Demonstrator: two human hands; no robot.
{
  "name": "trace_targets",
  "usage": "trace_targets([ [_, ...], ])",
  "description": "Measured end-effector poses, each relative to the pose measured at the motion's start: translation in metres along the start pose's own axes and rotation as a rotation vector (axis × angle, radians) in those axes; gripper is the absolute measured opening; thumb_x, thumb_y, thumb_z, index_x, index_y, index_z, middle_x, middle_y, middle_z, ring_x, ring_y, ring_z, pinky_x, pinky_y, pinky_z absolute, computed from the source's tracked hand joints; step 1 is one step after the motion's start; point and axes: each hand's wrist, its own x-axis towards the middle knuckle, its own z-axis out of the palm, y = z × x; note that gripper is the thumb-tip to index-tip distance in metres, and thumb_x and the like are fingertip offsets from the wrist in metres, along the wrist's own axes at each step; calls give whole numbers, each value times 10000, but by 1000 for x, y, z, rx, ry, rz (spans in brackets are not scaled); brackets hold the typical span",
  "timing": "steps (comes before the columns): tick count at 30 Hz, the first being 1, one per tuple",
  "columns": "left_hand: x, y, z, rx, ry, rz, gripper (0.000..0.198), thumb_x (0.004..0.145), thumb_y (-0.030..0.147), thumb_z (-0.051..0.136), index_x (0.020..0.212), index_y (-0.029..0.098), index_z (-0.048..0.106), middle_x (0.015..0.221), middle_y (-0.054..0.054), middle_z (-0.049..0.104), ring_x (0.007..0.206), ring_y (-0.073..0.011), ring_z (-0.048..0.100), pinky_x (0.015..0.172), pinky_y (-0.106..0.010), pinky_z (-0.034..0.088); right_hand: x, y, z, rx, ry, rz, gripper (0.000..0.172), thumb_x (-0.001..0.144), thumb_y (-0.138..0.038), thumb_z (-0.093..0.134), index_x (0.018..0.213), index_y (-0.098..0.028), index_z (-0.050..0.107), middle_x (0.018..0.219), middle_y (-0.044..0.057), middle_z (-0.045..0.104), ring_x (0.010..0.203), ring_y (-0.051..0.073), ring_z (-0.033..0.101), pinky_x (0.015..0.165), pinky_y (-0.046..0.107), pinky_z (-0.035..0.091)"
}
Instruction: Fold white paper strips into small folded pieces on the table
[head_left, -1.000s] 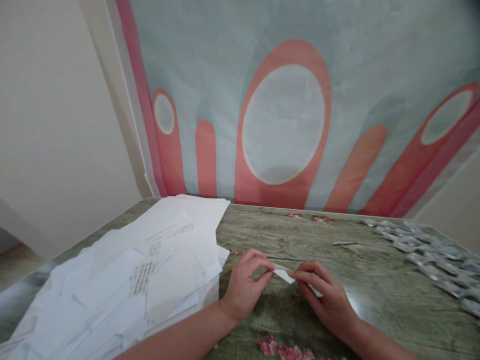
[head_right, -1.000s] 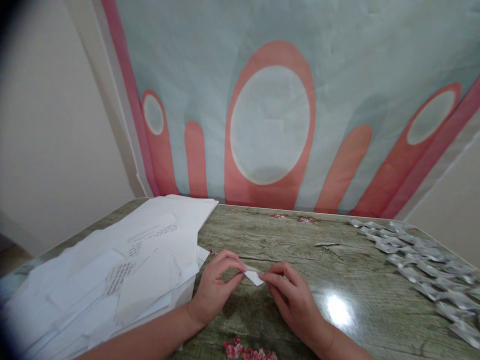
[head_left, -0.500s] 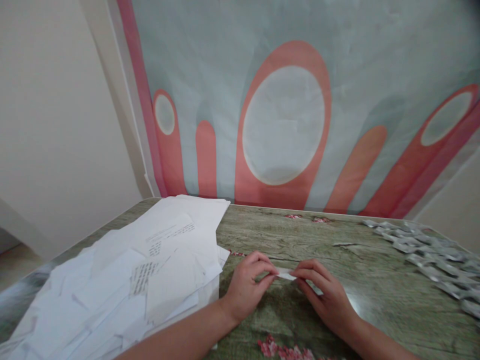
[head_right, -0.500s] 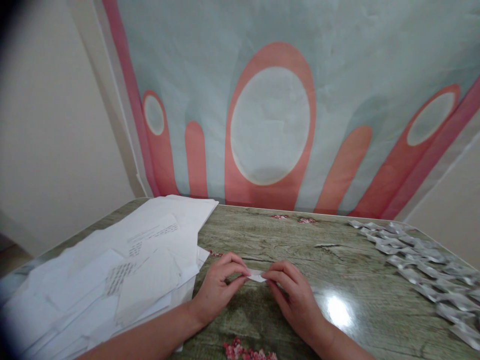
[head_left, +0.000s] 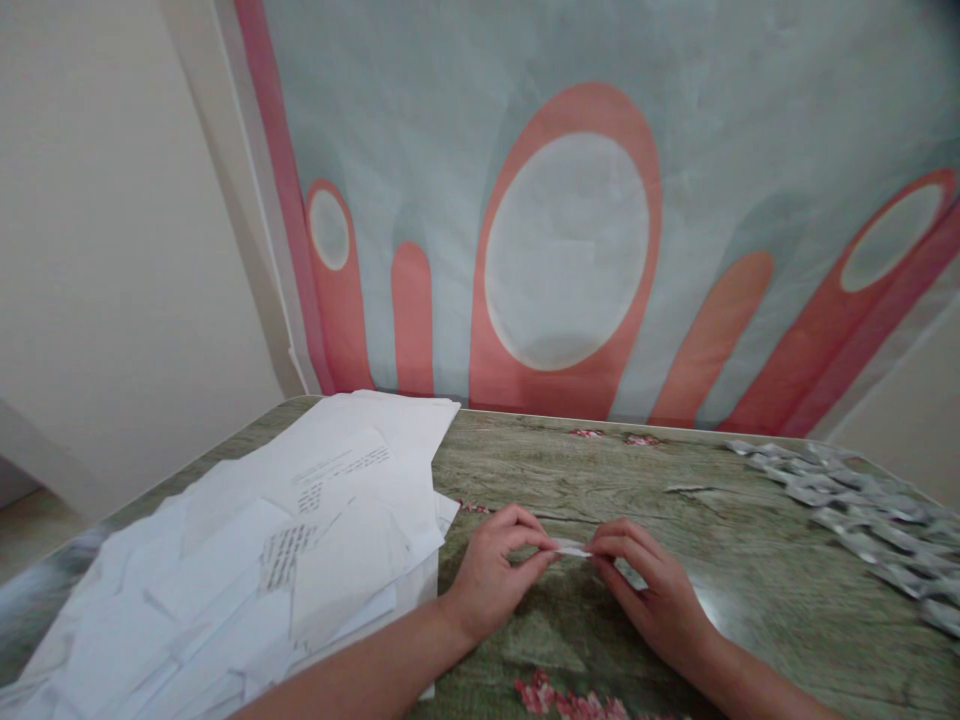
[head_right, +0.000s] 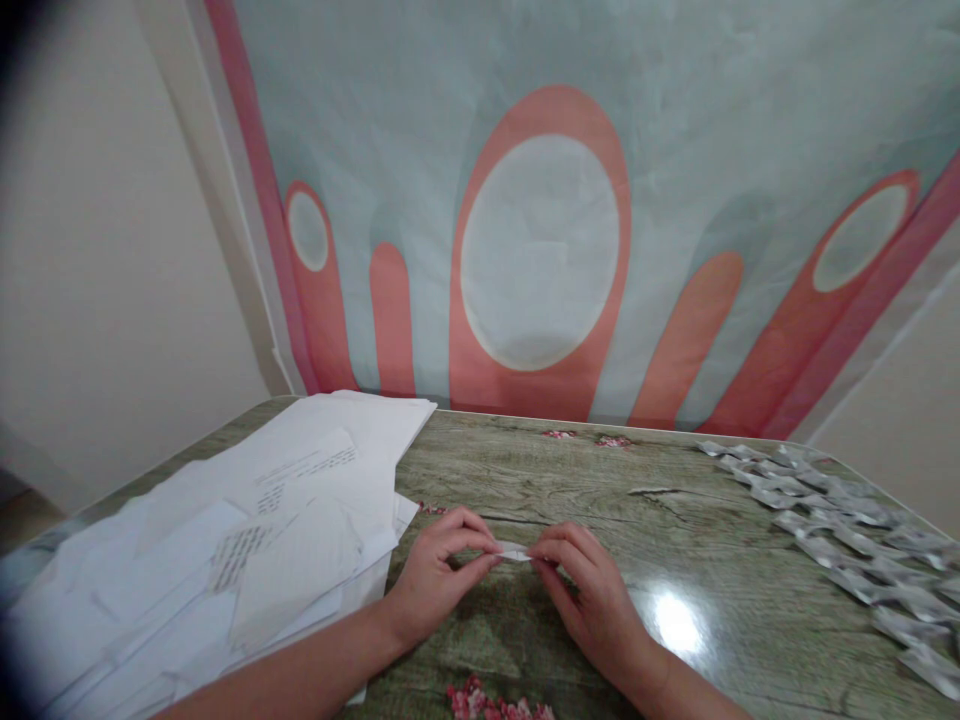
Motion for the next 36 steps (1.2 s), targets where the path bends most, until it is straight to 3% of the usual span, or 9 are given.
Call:
trace_targets([
  [10, 2, 2, -1, -33, 12, -32, 142, 780, 187, 637, 899, 211, 712, 781, -23, 609, 761, -148, 575, 734, -251, 440, 3, -2, 1, 100, 11, 51, 84, 877, -180, 488, 836, -212, 554, 765, 30, 560, 717, 159, 549, 628, 265, 463],
  [15, 2, 5, -1, -36, -72, -67, 272, 759, 152, 633, 1022, 209, 675, 768, -10, 598, 750, -143, 563, 720, -243, 425, 2, -1, 2, 118, -26, 55, 77, 875, -191, 492, 832, -212, 552, 746, 19, 566, 682, 152, 549, 618, 262, 461],
  [22, 2, 3, 2, -8, -185, -121, 85, 745, 228, 656, 783, 176, 711, 721, -6, 557, 708, -139, 527, 663, -236, 399, -1, 0, 4, 123, -69, 36, 69, 869, -187, 501, 900, -217, 555, 754, 23, 573, 693, 159, 550, 620, 273, 466],
  [28, 0, 2, 2, -5, -201, -149, 52, 739, 179, 640, 731, 163, 689, 695, 11, 529, 678, -126, 508, 630, -224, 372, -2, -6, 4, 153, -69, 61, 55, 855, -185, 518, 878, -217, 556, 755, 17, 571, 681, 152, 540, 622, 268, 451],
  [30, 0, 4, 2, 2, -189, -165, 69, 748, 167, 621, 715, 161, 681, 691, 14, 517, 667, -122, 500, 612, -220, 360, -2, -9, 4, 212, -64, 128, 53, 856, -231, 528, 890, -213, 565, 780, 20, 586, 708, 154, 551, 651, 270, 451],
  [32, 1, 6, 2, 2, -175, -183, 77, 747, 157, 613, 702, 158, 675, 686, 17, 509, 662, -121, 494, 607, -219, 353, -1, -11, 3, 314, -54, 292, 134, 871, -314, 512, 920, -203, 569, 794, 24, 604, 712, 152, 566, 652, 263, 453],
  [36, 2, 9, 1, -13, -166, -197, 77, 747, 151, 608, 704, 147, 672, 684, 13, 506, 668, -124, 489, 624, -222, 354, 4, -9, 4, 601, -142, 691, 355, 898, -476, 408, 898, -165, 580, 605, -21, 568, 476, 105, 509, 475, 215, 395],
])
